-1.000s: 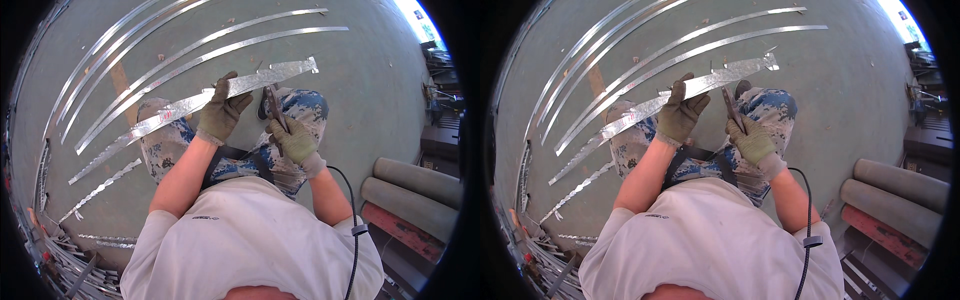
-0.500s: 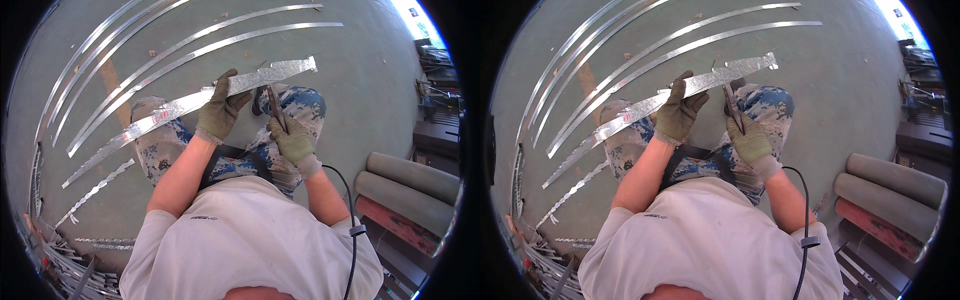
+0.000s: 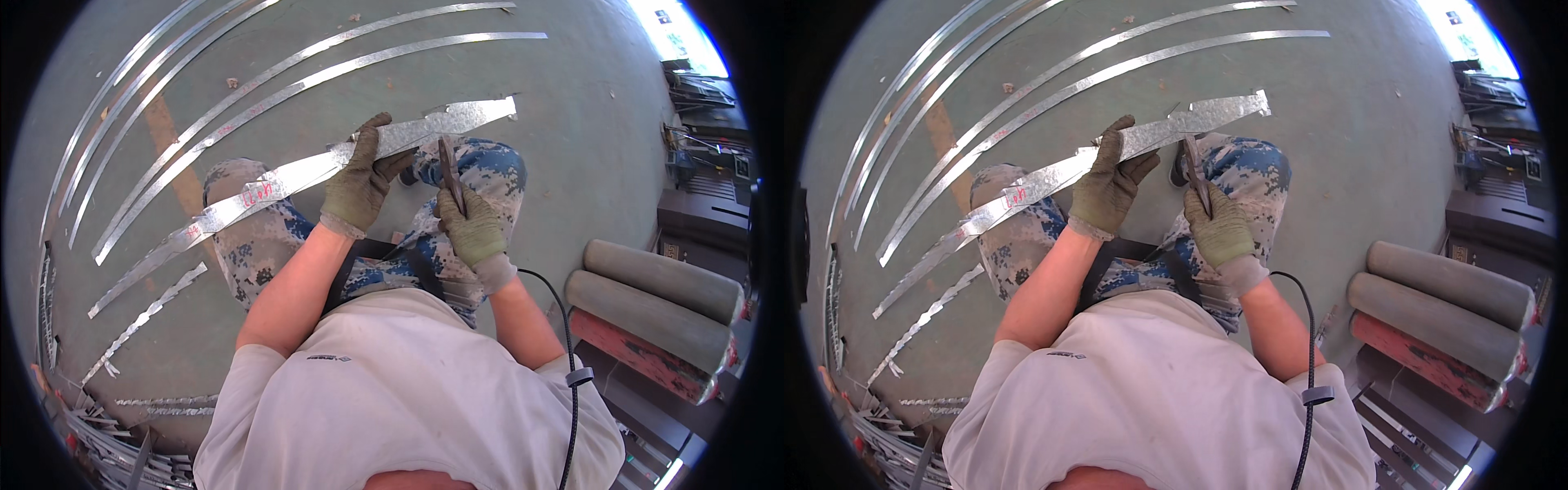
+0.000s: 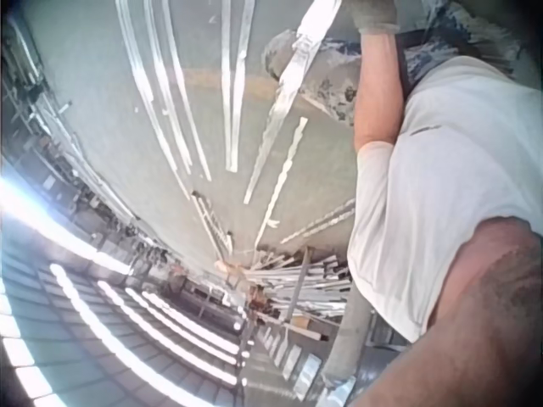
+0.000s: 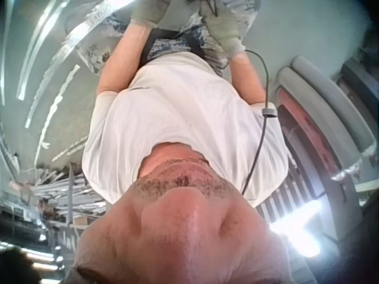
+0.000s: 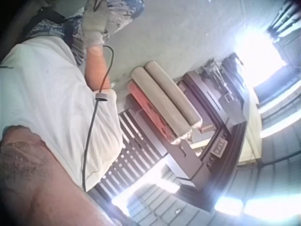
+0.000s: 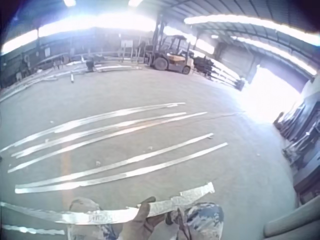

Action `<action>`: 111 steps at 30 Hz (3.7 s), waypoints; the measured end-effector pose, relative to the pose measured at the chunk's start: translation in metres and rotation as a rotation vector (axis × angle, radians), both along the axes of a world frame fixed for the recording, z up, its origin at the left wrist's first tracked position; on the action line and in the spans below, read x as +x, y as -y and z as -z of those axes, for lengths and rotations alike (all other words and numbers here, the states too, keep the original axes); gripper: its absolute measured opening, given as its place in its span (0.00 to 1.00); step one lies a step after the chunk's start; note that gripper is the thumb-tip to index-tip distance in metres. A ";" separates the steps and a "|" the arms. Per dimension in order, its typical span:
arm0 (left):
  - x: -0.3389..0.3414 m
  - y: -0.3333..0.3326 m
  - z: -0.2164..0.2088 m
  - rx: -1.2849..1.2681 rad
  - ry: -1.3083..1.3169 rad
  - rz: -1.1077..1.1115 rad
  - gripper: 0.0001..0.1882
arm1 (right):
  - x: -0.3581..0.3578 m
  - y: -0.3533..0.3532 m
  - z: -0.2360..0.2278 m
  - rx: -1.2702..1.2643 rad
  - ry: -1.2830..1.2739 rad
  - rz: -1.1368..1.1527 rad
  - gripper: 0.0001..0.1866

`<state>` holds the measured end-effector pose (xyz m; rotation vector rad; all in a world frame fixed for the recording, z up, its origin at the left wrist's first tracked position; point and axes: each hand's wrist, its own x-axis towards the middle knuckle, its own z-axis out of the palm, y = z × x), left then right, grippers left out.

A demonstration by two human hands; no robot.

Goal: The person sits on the floor and uses tin snips to cut long metal strips into shorter pieces. They repeatedly position the snips, cut, and set the pieces aside on the floor.

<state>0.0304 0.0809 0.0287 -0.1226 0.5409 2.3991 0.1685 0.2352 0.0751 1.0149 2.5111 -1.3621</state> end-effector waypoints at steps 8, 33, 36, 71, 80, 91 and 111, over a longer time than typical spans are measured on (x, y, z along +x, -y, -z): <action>0.000 -0.001 -0.003 -0.014 0.014 0.002 0.22 | -0.014 0.016 -0.043 -0.506 0.042 0.174 0.17; 0.001 -0.003 0.004 -0.344 0.035 0.236 0.26 | -0.018 0.013 -0.024 -0.223 0.152 0.192 0.11; 0.002 -0.003 0.010 -0.313 0.047 0.242 0.27 | -0.018 0.015 -0.017 0.022 0.156 0.104 0.15; -0.011 -0.007 0.026 -0.376 -0.222 0.228 0.28 | -0.033 0.015 -0.004 0.682 0.372 -0.011 0.21; -0.009 -0.008 0.017 -0.397 -0.072 0.200 0.23 | -0.004 -0.006 0.004 0.243 0.203 -0.153 0.25; -0.008 -0.012 0.022 -0.146 -0.077 0.116 0.23 | -0.027 0.006 -0.022 0.240 0.260 -0.223 0.28; -0.007 -0.010 0.021 -0.050 -0.062 0.125 0.24 | -0.024 -0.016 0.030 0.036 0.115 -0.192 0.25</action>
